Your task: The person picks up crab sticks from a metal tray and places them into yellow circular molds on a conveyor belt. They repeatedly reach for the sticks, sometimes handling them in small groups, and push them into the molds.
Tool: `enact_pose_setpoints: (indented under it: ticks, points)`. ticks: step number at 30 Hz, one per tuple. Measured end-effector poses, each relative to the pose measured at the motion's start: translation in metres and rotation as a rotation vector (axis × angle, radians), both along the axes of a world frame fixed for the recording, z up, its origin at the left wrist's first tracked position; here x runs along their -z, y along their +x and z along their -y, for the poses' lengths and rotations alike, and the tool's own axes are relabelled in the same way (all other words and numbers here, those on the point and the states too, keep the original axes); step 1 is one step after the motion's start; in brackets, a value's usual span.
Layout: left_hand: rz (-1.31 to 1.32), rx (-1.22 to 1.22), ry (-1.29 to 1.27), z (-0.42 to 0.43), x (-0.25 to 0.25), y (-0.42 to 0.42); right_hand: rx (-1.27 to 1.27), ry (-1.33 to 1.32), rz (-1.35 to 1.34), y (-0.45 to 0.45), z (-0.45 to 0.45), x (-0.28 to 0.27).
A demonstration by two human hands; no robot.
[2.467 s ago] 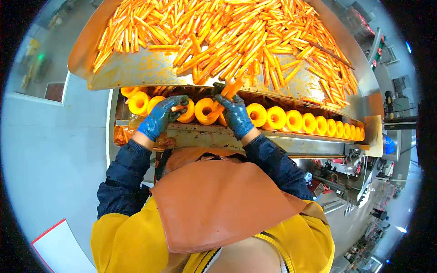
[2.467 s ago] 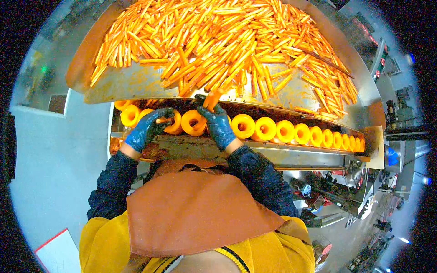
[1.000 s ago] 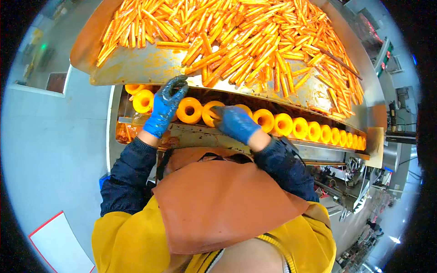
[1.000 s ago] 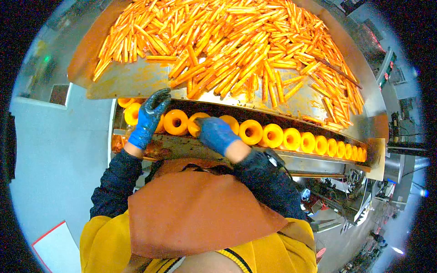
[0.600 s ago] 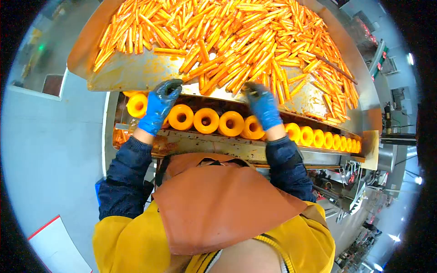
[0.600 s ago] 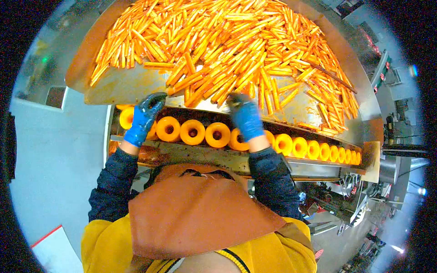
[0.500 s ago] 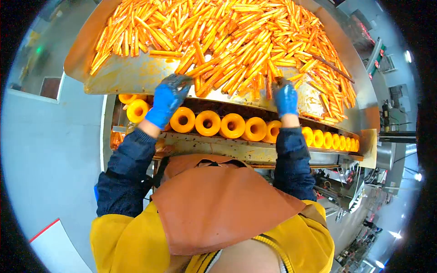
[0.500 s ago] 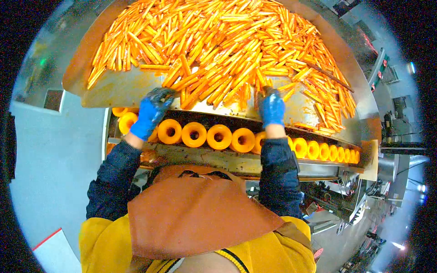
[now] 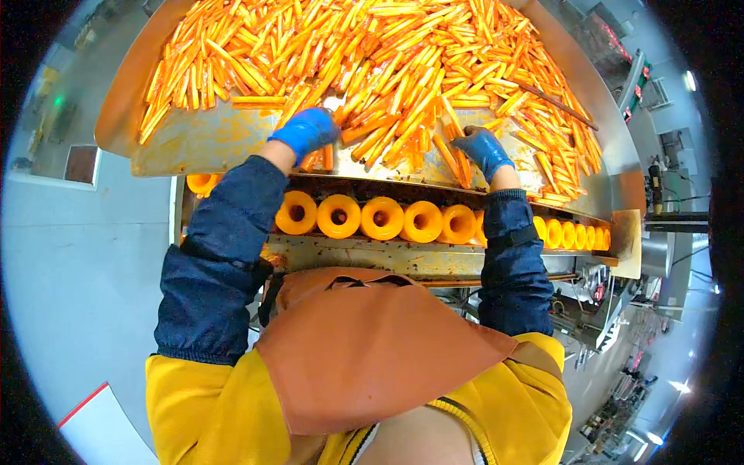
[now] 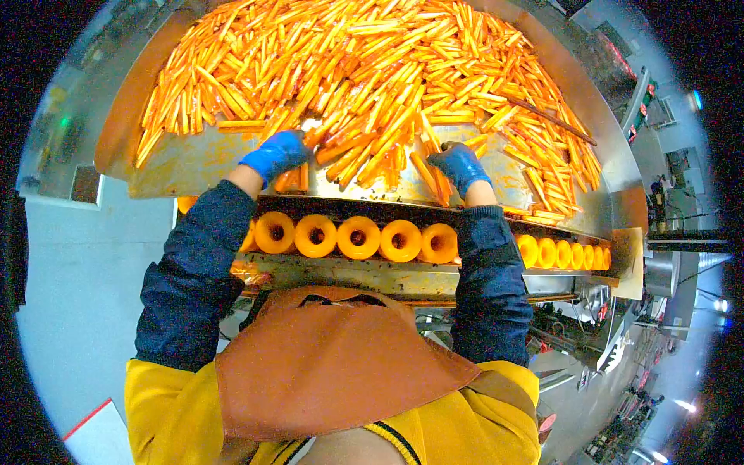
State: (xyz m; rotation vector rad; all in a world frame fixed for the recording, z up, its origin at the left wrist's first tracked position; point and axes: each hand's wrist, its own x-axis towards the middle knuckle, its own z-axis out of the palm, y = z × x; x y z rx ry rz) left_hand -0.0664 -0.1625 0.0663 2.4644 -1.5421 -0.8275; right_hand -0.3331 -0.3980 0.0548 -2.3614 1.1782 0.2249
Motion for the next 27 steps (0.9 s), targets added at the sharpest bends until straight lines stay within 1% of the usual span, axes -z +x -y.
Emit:
enact_pose_setpoints:
  ticks: [1,3,4,5,7,8,9,10,11,12,13,14,15,17,19,20,21,22,23,24,25,26,27]
  points:
    - [-0.002,0.001,0.002,-0.007,0.004,0.004,0.001,0.002,-0.002,0.0,-0.005,-0.003]
    - [-0.109,-0.232,-0.3,-0.02,0.012,0.007,-0.037,-0.177,0.054,0.004,-0.023,-0.006]
    - [-0.114,-0.319,-0.331,-0.02,0.016,0.008,-0.079,-0.264,0.06,0.011,-0.034,-0.004]
    - [-0.114,-0.318,-0.328,-0.028,0.021,0.009,-0.097,-0.213,0.02,0.014,-0.041,-0.009]
    - [-0.618,-0.406,-0.672,-0.048,0.018,0.003,-0.146,-0.253,-0.047,0.016,-0.035,0.003]
    - [-0.712,-0.616,-0.692,-0.051,0.023,0.003,-0.147,-0.253,-0.047,0.012,-0.03,0.004]
    - [-0.71,-0.617,-0.694,-0.056,0.021,0.001,-0.186,-0.209,-0.126,0.009,-0.026,-0.004]
    - [-0.84,-0.68,-0.695,-0.065,0.016,-0.004,-0.226,-0.165,-0.205,0.008,-0.024,-0.011]
    - [-0.971,-0.743,-0.693,-0.075,0.01,-0.01,-0.23,-0.164,-0.206,0.008,-0.023,-0.016]
    - [-1.051,-0.758,-0.694,-0.082,-0.006,-0.022,-0.138,-0.118,-0.159,0.01,-0.022,-0.021]
    - [-1.051,-0.764,-0.693,-0.085,-0.004,-0.026,-0.046,-0.072,-0.112,0.012,-0.023,-0.027]
    - [-1.061,-0.786,-0.699,-0.088,-0.002,-0.03,0.017,-0.161,-0.051,0.02,-0.027,-0.029]
    - [-1.068,-0.806,-0.706,-0.091,-0.001,-0.033,0.015,-0.158,-0.051,0.023,-0.027,-0.019]
    - [-1.097,-0.826,-0.681,-0.097,-0.001,-0.039,-0.038,-0.265,-0.005,0.03,-0.023,0.011]
    - [-1.05,-0.803,-0.726,-0.108,-0.011,-0.049,-0.078,-0.263,-0.041,0.033,-0.023,0.002]
    - [-1.041,-0.782,-0.77,-0.114,-0.015,-0.055,-0.117,-0.205,-0.099,0.031,-0.022,-0.005]
    - [-1.041,-0.78,-0.77,-0.119,-0.01,-0.056,-0.156,-0.15,-0.157,0.031,-0.021,-0.012]
    - [-1.018,-0.806,-0.795,-0.127,0.001,-0.053,-0.152,-0.17,-0.238,0.031,-0.017,-0.01]
    - [-0.996,-0.833,-0.82,-0.135,0.008,-0.05,-0.152,-0.171,-0.24,0.026,-0.015,-0.006]
    - [-0.971,-0.845,-0.681,-0.146,0.011,-0.046,-0.149,-0.186,-0.217,0.023,-0.019,-0.009]
    - [-0.972,-0.849,-0.681,-0.155,0.013,-0.048,-0.148,-0.2,-0.195,0.02,-0.025,-0.011]
    - [-0.847,-0.778,-0.721,-0.164,0.016,-0.051,-0.186,-0.231,-0.255,0.017,-0.03,-0.015]
    - [-0.899,-0.839,-0.679,-0.167,0.016,-0.049,-0.185,-0.23,-0.256,0.013,-0.031,-0.009]
